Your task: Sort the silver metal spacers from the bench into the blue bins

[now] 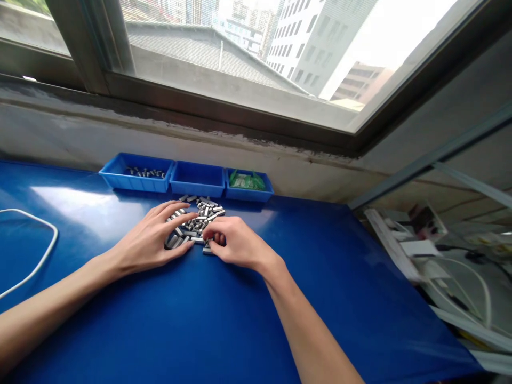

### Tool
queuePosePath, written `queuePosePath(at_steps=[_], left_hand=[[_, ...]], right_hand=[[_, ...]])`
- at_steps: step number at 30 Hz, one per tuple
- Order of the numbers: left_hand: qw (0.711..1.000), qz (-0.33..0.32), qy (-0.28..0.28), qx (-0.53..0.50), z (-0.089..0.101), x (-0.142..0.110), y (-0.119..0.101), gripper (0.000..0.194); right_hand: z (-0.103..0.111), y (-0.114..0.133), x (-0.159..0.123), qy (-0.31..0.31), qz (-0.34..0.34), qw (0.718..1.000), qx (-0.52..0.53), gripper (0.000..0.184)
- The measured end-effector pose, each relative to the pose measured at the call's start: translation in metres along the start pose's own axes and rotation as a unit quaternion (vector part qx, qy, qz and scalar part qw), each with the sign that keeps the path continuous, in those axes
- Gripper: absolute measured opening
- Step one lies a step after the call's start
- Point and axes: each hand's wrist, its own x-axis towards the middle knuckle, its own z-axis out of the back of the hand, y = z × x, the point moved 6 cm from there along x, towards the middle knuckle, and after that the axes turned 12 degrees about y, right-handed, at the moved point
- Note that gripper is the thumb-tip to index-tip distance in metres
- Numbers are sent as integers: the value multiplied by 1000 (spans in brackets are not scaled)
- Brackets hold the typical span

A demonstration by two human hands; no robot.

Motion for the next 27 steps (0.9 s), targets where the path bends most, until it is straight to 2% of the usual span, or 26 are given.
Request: queuePosePath(at_steps=[4,8,11,13,18,22,27], left_hand=[[1000,-5,-2,-7,-2,1,2,57],[1000,-4,-6,-5,-2,2,5,64],[999,-24,-29,-6,2,2,3,65],[997,-49,-62,-15,8,1,0,59],[982,-89,-150,-71,22,-2,-5,33],[970,-67,-186,-141,26,-2,0,26],[957,-88,-197,-193,31,-1,0,10]], right_hand=[[4,0,0,-17,3,1000,16,14],[11,0,-1,-52,1,996,78,9],[12,-4,0,-88,-14,987,137,8],[11,-10,2,-135,-25,969,206,11],[7,-25,5,-264,-49,892,364,27],[-2,-25,11,-272,-48,869,410,29],[-15,-17,19,-243,-21,838,489,32]])
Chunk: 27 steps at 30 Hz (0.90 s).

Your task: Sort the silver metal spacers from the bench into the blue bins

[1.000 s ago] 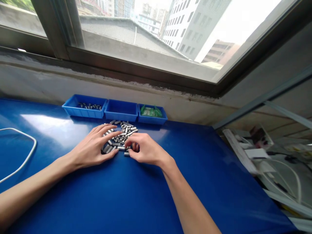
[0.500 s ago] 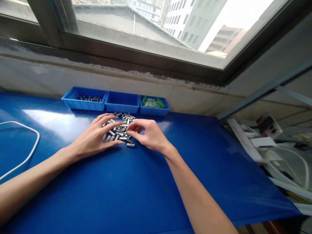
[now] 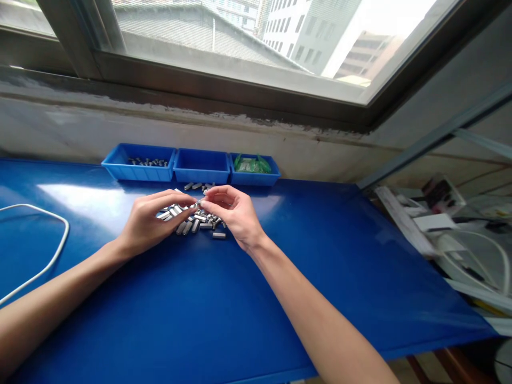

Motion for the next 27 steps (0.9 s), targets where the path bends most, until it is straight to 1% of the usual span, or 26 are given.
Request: queuePosePath(at_steps=[3,6,8,11,13,14,16,18,19,20,22,25,27], left_hand=[[1000,3,-8,-6,2,2,-1,9],[1000,14,0,-18,1,4,-2,10],[999,34,11,-31,-2,4,-1,9],[995,78,20,-66,-1,5,5,14],[989,119,-3,-93,8,5,13,19],[984,145,-28,-102,15,4,20,22],[967,214,-94,-104,34,2,38,27],[946,263,-158,-103,52,-2,56,30],[938,271,-185,-109,60,-3,64,31],[932,275,-204,-120,65,-4,72,32],[917,284,-244,-136,72,-7,84,34],[912,293,-242,-157,70,-8,92,33],[918,287,-226,-154,66,-8,88,31]], right_hand=[[-3,-3,-1,-2,-12,999,36,36],[-5,-5,-2,-4,-27,999,34,42],[-6,-4,-2,-4,-34,999,24,45],[-6,0,-2,2,-34,999,-17,48],[-1,9,-4,-11,-17,995,-100,44],[3,15,-4,-22,-2,987,-162,39],[8,28,-6,-28,29,952,-303,24],[8,34,-7,21,40,913,-404,11],[8,35,-8,53,41,896,-438,7],[7,35,-9,83,40,882,-463,5],[5,34,-11,122,38,859,-496,6],[2,30,-12,150,34,845,-513,12],[0,27,-12,158,31,842,-515,14]])
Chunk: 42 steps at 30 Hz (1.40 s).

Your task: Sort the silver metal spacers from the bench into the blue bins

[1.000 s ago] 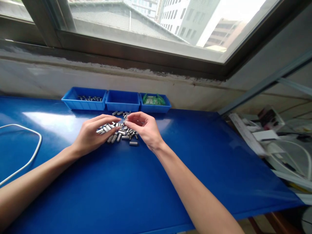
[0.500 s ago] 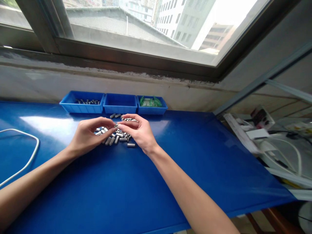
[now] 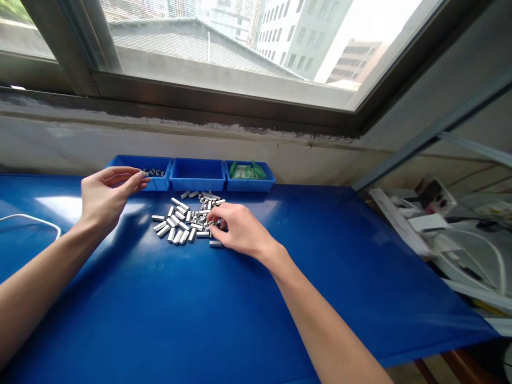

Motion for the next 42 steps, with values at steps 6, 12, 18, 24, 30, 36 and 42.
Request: queuePosePath(at_steps=[6,12,18,24,30,36,42], left_hand=[[988,-66,88,113,-25,-26,-21,22],[928,-188,224,232,-64,-54,-32,18],[897,-257,251,258,-71,-64,-32,18],[887,-269,253,278,-71,-65,-30,19],[887,-271,249,279,-71,-65,-27,19],[883,-283,251,276,-71,-67,-29,19],[897,-271,238,256,-70,-68,-33,21]], right_hand=[[-4,0,1,3,-4,1000,-15,16],[-4,5,2,-2,2,999,-40,17],[-4,6,1,0,-7,998,-57,19],[-5,10,1,-2,-36,995,-90,20],[-8,12,1,-24,-49,994,-91,19],[1,11,1,-65,-35,997,-20,21],[7,1,1,-108,-56,949,290,14]])
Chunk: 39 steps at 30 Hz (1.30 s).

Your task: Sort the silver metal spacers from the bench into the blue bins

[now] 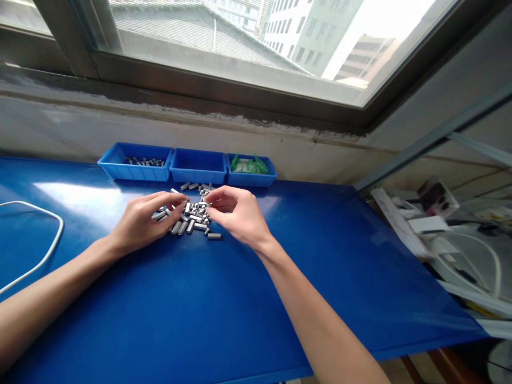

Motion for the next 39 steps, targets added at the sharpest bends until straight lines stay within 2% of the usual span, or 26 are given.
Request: queuePosePath(at_steps=[3,9,14,18,22,25,30,35,39], left_hand=[[1000,-6,-7,-3,1,-1,-2,23],[1000,-19,-7,-13,0,-1,-1,27],[998,-49,-30,-21,1,1,-6,27],[994,-90,-55,-24,2,2,-14,13],[993,-100,-67,-16,2,1,-18,8],[991,-116,-54,32,2,1,-21,7],[977,-148,11,150,-3,3,-27,8],[982,-117,10,148,-2,6,-26,14],[996,-32,-17,83,7,9,-16,20]], right_hand=[[2,-9,2,-19,-13,996,91,24],[2,-22,5,-72,-17,987,139,37],[-10,-18,5,-62,-9,988,142,39],[-19,-14,5,-40,-12,988,147,42],[-24,-15,6,-32,-11,987,155,43],[-25,-17,6,-32,-11,987,155,42],[-25,-19,7,-15,-11,989,145,35],[-28,-13,6,1,-1,990,144,26],[-22,-9,5,-4,10,993,121,24]])
